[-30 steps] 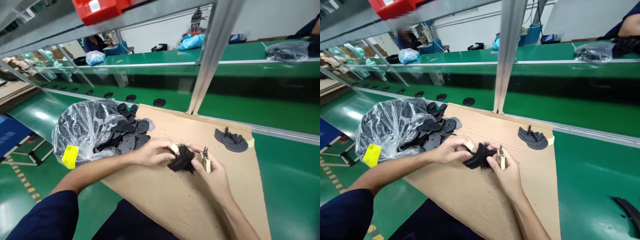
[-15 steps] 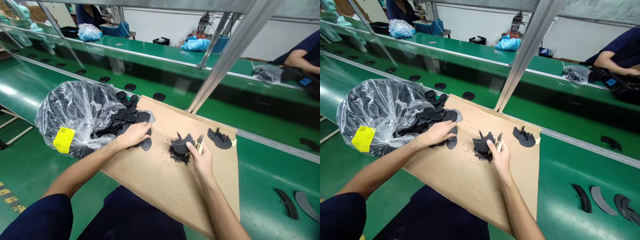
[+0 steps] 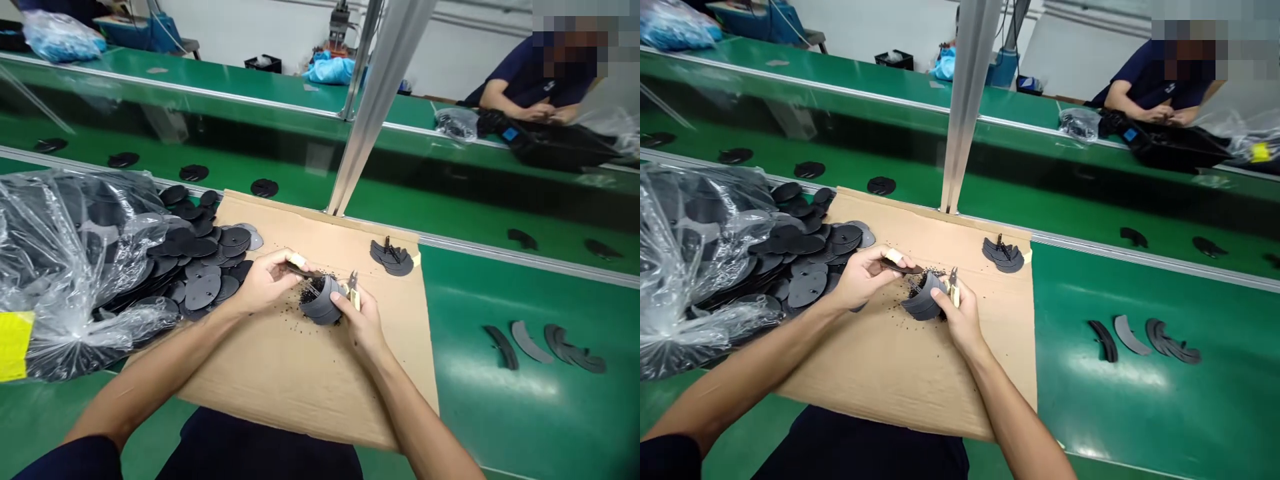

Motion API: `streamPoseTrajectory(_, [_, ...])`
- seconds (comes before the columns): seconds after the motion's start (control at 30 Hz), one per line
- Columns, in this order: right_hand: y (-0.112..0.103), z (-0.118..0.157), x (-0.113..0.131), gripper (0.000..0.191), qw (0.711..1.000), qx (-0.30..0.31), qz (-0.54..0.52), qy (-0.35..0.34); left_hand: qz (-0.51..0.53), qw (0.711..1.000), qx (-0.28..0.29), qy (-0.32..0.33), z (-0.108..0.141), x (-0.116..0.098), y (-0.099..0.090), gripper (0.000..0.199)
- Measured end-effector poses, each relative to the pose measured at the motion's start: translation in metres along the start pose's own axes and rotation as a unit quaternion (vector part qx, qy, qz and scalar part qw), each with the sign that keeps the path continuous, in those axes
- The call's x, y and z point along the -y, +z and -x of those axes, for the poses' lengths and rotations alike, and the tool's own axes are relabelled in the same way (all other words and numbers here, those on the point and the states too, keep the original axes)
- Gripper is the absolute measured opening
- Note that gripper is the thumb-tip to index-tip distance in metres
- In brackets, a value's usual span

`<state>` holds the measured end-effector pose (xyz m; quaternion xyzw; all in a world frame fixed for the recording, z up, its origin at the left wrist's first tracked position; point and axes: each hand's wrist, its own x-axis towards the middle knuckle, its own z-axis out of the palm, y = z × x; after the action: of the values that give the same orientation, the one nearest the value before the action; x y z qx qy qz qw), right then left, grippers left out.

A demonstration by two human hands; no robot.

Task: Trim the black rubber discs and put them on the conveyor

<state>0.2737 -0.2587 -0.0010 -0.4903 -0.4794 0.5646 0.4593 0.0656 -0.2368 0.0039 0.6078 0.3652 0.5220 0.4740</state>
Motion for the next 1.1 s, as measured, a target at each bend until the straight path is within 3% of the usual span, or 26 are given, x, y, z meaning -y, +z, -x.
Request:
streamPoseTrajectory(0.13, [0.000, 0.002, 0.002, 0.037, 1.000, 0.007, 0.015, 0.012, 0.022, 1.000, 0.010, 0.011, 0.007, 0.008, -0.003, 0.025])
streamPoseTrajectory(0.27, [0.000, 0.005, 0.002, 0.034, 0.998, 0.007, 0.063, 0.011, -0.047, 0.998, -0.026, -0.033, 0.013, 0.010, 0.001, 0.017])
streamPoseTrajectory(0.43, [0.002, 0.010, 0.002, 0.029, 0.992, -0.028, 0.120, -0.029, -0.011, 0.992, -0.070, -0.107, 0.016, 0.014, 0.005, 0.049])
streamPoseTrajectory(0.6, [0.003, 0.009, 0.001, 0.027, 0.990, -0.038, 0.128, -0.047, 0.055, 0.986, -0.070, -0.144, 0.014, 0.016, -0.001, 0.036])
streamPoseTrajectory(0.87, [0.003, 0.008, 0.000, 0.029, 0.990, -0.033, 0.131, -0.041, 0.092, 0.981, -0.110, -0.131, 0.009, 0.010, -0.002, 0.042])
streamPoseTrajectory(1.1, [0.006, 0.010, 0.000, 0.029, 0.992, -0.029, 0.115, -0.032, 0.084, 0.987, -0.096, -0.100, 0.015, 0.009, 0.004, 0.025])
